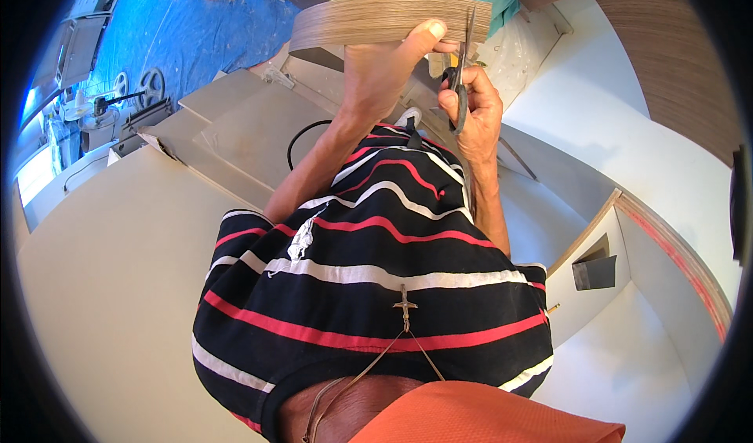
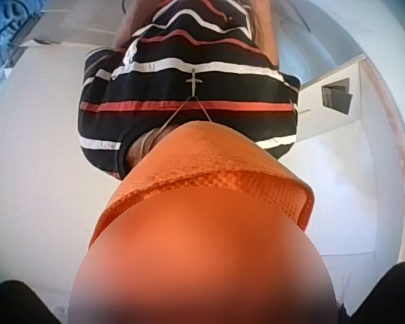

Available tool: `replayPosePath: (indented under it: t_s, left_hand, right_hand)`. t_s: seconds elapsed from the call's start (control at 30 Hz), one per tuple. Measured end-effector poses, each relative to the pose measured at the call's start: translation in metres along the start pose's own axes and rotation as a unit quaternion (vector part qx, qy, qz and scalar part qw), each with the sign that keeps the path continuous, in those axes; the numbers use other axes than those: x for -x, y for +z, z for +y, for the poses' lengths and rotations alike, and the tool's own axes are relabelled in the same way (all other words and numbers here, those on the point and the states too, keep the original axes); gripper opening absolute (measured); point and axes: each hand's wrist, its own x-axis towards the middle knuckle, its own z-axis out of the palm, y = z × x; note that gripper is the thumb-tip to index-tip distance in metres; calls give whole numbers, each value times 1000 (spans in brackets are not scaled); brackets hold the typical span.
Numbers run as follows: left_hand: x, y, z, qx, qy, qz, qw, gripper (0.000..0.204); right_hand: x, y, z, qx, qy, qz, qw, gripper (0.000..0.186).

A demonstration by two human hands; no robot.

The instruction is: The person cuts narrow strips of wood veneer using scissors, then fits them along the edge of a white cabinet. They repeatedly trim the veneer, test the fit, and mark the edge with a pencil to guide further cuts.

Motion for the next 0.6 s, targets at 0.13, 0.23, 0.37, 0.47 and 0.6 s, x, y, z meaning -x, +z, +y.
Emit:
replayPosePath:
  t_s: [0.13, 0.23, 0.37, 0.47, 0.6]
  left_hand:
    - [4, 1, 2, -5, -23, -5, 1000, 20]
    - [6, 2, 3, -1, -38, -6, 999, 20]
    - [5, 0, 4, -16, -32, -11, 999, 20]
    - [5, -2, 4, -23, -44, -22, 999, 26]
    - [5, -1, 3, -8, -39, -19, 999, 27]
  right_hand:
    - [-3, 1, -3, -50, -9, -15, 999, 15]
    - [-4, 2, -3, -93, -11, -18, 995, 20]
    - [-3, 2, -1, -72, -8, -11, 997, 19]
    - [-2, 3, 0, -62, -11, 3, 998, 17]
    - [-2, 5, 0, -58, -10, 24, 998, 15]
